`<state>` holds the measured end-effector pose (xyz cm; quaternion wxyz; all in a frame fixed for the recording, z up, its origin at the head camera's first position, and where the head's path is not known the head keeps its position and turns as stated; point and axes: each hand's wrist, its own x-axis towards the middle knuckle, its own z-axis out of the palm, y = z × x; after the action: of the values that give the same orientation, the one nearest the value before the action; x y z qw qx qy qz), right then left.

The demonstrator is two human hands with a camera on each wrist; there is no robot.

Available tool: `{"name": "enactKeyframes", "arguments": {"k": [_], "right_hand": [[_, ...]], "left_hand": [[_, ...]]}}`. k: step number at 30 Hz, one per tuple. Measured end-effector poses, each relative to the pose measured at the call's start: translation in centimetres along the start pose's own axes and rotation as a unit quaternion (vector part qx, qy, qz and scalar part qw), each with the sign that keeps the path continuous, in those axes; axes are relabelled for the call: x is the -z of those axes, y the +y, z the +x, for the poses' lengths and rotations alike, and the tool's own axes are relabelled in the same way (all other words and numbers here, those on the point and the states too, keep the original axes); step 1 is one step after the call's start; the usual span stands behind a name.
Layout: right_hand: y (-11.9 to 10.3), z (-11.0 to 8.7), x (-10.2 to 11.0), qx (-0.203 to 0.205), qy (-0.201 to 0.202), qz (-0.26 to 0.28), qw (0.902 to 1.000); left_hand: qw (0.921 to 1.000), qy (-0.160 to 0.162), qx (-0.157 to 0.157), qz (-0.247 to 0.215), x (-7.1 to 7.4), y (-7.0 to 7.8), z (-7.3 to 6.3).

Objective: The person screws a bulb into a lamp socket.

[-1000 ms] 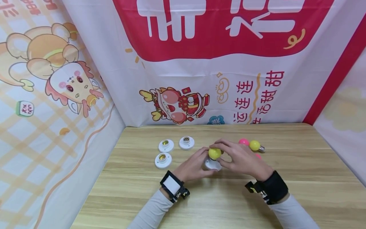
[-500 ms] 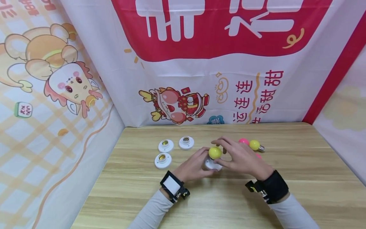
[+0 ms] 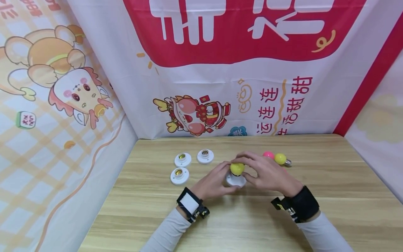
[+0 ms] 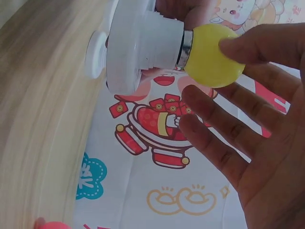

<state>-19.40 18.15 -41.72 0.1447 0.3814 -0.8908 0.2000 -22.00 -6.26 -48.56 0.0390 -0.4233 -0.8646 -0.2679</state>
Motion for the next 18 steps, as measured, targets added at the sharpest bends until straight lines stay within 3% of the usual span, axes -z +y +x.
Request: {"name": "enactKeyframes", "arguments": {"k": [11, 18], "right_hand": [[0.02, 0.13, -0.24, -0.041, -0.007, 0.004, 0.9991], [0.10, -0.20, 0.08, -0.027, -0.005, -0.001, 0.9996]], "left_hand": [[1.0000, 0.000, -0.002, -0.002, -0.14, 0.15, 0.06], [0.9999, 0.007, -0.011, 0.006, -0.17, 0.11, 0.03]]}}
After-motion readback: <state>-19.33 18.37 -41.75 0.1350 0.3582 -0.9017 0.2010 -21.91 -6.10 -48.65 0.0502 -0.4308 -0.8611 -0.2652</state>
